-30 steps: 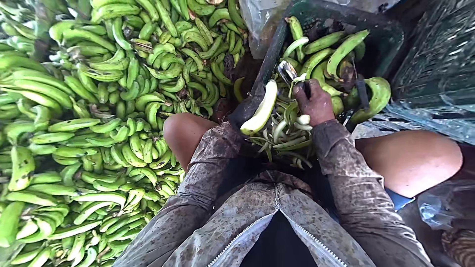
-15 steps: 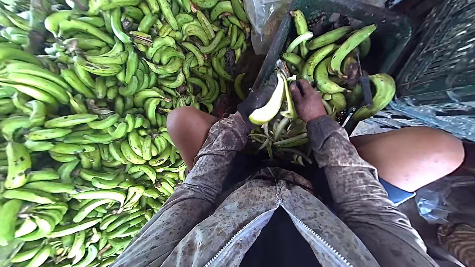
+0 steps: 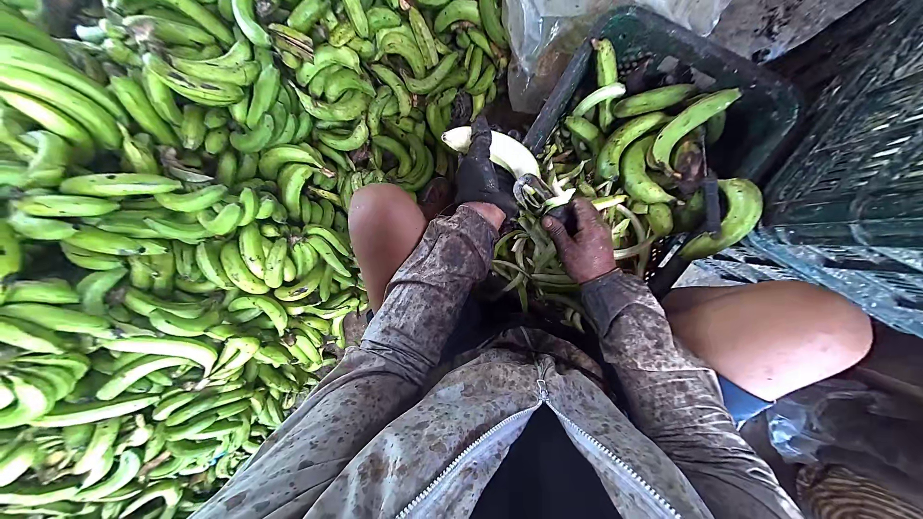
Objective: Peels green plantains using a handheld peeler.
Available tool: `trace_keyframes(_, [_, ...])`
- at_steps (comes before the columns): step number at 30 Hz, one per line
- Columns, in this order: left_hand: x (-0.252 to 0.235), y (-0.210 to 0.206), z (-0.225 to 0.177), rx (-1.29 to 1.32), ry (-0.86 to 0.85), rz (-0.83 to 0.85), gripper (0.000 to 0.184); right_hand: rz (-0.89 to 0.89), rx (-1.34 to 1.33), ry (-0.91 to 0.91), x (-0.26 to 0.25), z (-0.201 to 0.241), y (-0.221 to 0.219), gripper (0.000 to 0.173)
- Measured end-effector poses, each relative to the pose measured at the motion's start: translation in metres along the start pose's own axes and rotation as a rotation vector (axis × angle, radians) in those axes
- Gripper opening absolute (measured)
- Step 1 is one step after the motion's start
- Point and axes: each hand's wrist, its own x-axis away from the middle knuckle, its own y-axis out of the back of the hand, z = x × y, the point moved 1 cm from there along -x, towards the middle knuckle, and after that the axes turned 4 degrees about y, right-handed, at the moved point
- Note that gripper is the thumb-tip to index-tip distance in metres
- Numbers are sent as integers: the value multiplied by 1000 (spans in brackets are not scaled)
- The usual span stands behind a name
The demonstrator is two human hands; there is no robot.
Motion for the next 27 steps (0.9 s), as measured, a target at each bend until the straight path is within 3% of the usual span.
trace_keyframes(3, [4, 0, -4, -38, 3, 36, 52, 0, -5, -53, -7, 4, 3, 46])
trace_keyframes(5, [7, 3, 2, 22, 2, 340, 38, -17, -46, -82, -9, 7, 8, 45])
trace_keyframes(7, [14, 2, 10, 10, 16, 640, 42, -59, -79, -82, -11, 5, 12, 43])
trace_keyframes(9, [14, 2, 14, -126, -10, 672, 50, -69, -73, -41, -9, 0, 14, 43])
trace_keyframes(12, [20, -2, 12, -529, -125, 456, 57, -85, 8, 24, -1, -1, 16, 43])
trace_keyframes(13, [21, -4, 8, -632, -133, 456, 58, -75, 33, 19, -2, -1, 18, 44])
trace_keyframes(17, [33, -7, 4, -935, -34, 858, 52, -17, 72, -187, -20, -9, 51, 47])
trace_keyframes(20, [41, -2, 15, -1041, 154, 1094, 57, -57, 133, -334, -33, -24, 75, 52])
trace_keyframes(22, [40, 0, 23, -822, 293, 1027, 50, -120, 132, -329, -24, -27, 77, 53])
trace_keyframes(24, [33, -5, 21, -554, 311, 809, 38, -143, 71, -225, -13, -23, 66, 52])
trace_keyframes(27, [18, -12, 11, -109, 214, 387, 40, -96, -47, -33, 4, -15, 39, 45])
